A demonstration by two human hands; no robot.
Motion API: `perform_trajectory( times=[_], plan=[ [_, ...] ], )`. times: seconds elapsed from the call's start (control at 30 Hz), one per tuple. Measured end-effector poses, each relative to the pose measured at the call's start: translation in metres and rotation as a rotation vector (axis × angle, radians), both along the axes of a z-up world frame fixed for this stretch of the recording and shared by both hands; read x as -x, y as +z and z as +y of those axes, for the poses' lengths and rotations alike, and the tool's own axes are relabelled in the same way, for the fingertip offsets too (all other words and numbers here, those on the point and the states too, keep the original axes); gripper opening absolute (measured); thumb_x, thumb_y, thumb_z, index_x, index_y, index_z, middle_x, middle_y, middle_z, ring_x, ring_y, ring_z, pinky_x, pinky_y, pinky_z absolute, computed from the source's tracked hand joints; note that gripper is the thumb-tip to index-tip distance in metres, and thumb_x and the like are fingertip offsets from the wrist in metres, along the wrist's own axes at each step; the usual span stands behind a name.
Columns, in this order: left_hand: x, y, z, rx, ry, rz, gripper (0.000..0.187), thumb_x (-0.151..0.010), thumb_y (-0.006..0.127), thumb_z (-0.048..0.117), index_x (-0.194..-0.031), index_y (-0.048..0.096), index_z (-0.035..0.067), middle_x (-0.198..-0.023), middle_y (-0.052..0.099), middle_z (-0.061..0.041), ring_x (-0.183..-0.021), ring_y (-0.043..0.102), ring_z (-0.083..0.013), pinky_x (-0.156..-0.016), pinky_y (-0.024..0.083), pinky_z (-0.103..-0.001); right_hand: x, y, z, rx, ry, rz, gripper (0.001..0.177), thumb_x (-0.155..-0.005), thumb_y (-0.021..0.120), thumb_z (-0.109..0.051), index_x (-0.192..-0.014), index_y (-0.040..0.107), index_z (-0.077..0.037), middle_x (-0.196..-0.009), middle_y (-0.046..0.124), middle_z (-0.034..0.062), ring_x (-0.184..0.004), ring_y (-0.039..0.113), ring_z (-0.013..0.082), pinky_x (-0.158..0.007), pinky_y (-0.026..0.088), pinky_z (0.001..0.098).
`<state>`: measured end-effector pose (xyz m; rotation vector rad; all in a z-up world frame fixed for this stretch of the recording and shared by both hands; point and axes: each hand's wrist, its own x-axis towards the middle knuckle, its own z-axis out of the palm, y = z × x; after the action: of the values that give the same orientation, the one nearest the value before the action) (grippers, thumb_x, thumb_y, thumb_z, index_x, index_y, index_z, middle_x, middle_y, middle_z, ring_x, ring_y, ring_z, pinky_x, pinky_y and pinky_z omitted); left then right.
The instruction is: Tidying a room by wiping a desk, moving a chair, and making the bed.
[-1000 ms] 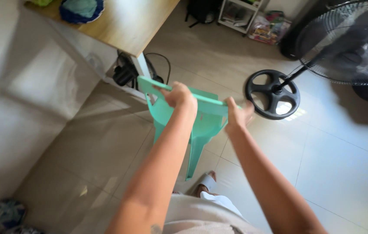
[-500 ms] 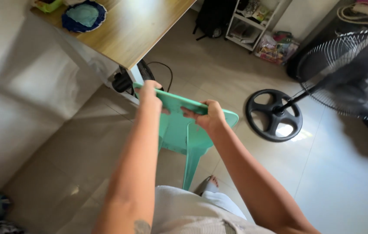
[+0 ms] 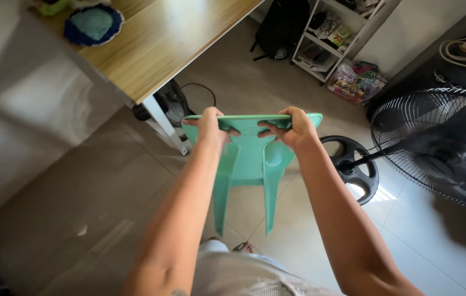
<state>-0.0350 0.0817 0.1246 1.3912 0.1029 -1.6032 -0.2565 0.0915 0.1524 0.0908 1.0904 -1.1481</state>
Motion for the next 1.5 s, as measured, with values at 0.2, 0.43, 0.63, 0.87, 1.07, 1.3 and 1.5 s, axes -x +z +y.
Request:
perform_trajectory(
  times=[0.2,0.43,0.63,0.87,1.07,1.3,1.5],
  plan=[
    [0.068,-0.110,-0.066,0.315,-0.012,0.246,0.057,-0.079,0.063,0.010,-0.126,0.030,0.005,-0.121,0.044,-0.031,-0.099,0.058,-0.0492,-0.067,0.059,-0.064,0.096,-0.057,-0.063,0.174,-0.068,0.187,0.045,-0.088,0.055,-0.006,-0.119,0.030,0.015,-0.119,0.046,0.0358,-0.094,0.061,0.0698,-0.077,0.058,0.0621],
    [0.066,-0.129,-0.122,-0.166,0.166,0.143,0.054,-0.090,0.056,-0.003,-0.133,0.026,0.009,-0.135,0.039,-0.035,-0.114,0.061,-0.0559,-0.082,0.050,-0.080,0.163,-0.077,-0.115,0.214,-0.081,0.490,0.038,-0.091,0.057,-0.012,-0.122,0.048,0.008,-0.114,0.061,0.0296,-0.088,0.071,0.0472,-0.066,0.067,0.0556],
    [0.108,-0.207,-0.221,0.330,-0.315,0.333,0.060,-0.093,0.052,0.007,-0.151,0.047,-0.008,-0.132,0.063,-0.032,-0.095,0.074,-0.0489,-0.062,0.068,-0.064,0.138,-0.042,-0.179,0.268,-0.240,0.697,0.043,-0.096,0.067,-0.023,-0.134,0.048,-0.016,-0.125,0.060,0.0126,-0.100,0.070,0.0369,-0.077,0.061,0.0524],
    [0.175,-0.185,-0.266,0.123,-0.191,0.204,0.066,-0.096,0.041,-0.001,-0.155,0.016,0.013,-0.141,0.050,-0.032,-0.107,0.067,-0.0546,-0.072,0.059,-0.064,0.120,-0.083,-0.240,-0.106,-0.080,0.351,0.039,-0.086,0.057,-0.005,-0.122,0.045,-0.002,-0.117,0.057,0.0283,-0.096,0.067,0.0559,-0.071,0.056,0.0731],
    [0.232,-0.189,-0.293,0.051,-0.122,0.338,0.075,-0.089,0.036,-0.011,-0.155,0.016,0.018,-0.147,0.042,-0.031,-0.117,0.058,-0.0598,-0.080,0.056,-0.072,0.187,-0.102,-0.278,0.052,-0.196,0.299,0.022,-0.088,0.054,0.001,-0.105,0.048,0.014,-0.105,0.058,0.0293,-0.086,0.068,0.0527,-0.072,0.056,0.0707],
    [0.309,-0.199,-0.340,0.065,0.008,0.380,0.088,-0.086,0.045,-0.018,-0.158,0.007,0.015,-0.148,0.044,-0.034,-0.117,0.061,-0.0595,-0.081,0.057,-0.075,0.263,-0.108,-0.338,0.095,-0.119,0.482,0.016,-0.086,0.057,0.002,-0.098,0.046,0.004,-0.091,0.054,0.0167,-0.077,0.066,0.0403,-0.072,0.056,0.0700],
    [0.352,-0.161,-0.403,-0.025,0.181,0.283,0.067,-0.087,0.051,-0.016,-0.141,0.027,0.017,-0.140,0.042,-0.030,-0.108,0.061,-0.0554,-0.080,0.053,-0.076,0.310,-0.104,-0.417,0.273,0.037,0.476,0.017,-0.086,0.056,-0.001,-0.100,0.047,0.000,-0.089,0.055,0.0143,-0.073,0.065,0.0356,-0.067,0.058,0.0695]
  ],
)
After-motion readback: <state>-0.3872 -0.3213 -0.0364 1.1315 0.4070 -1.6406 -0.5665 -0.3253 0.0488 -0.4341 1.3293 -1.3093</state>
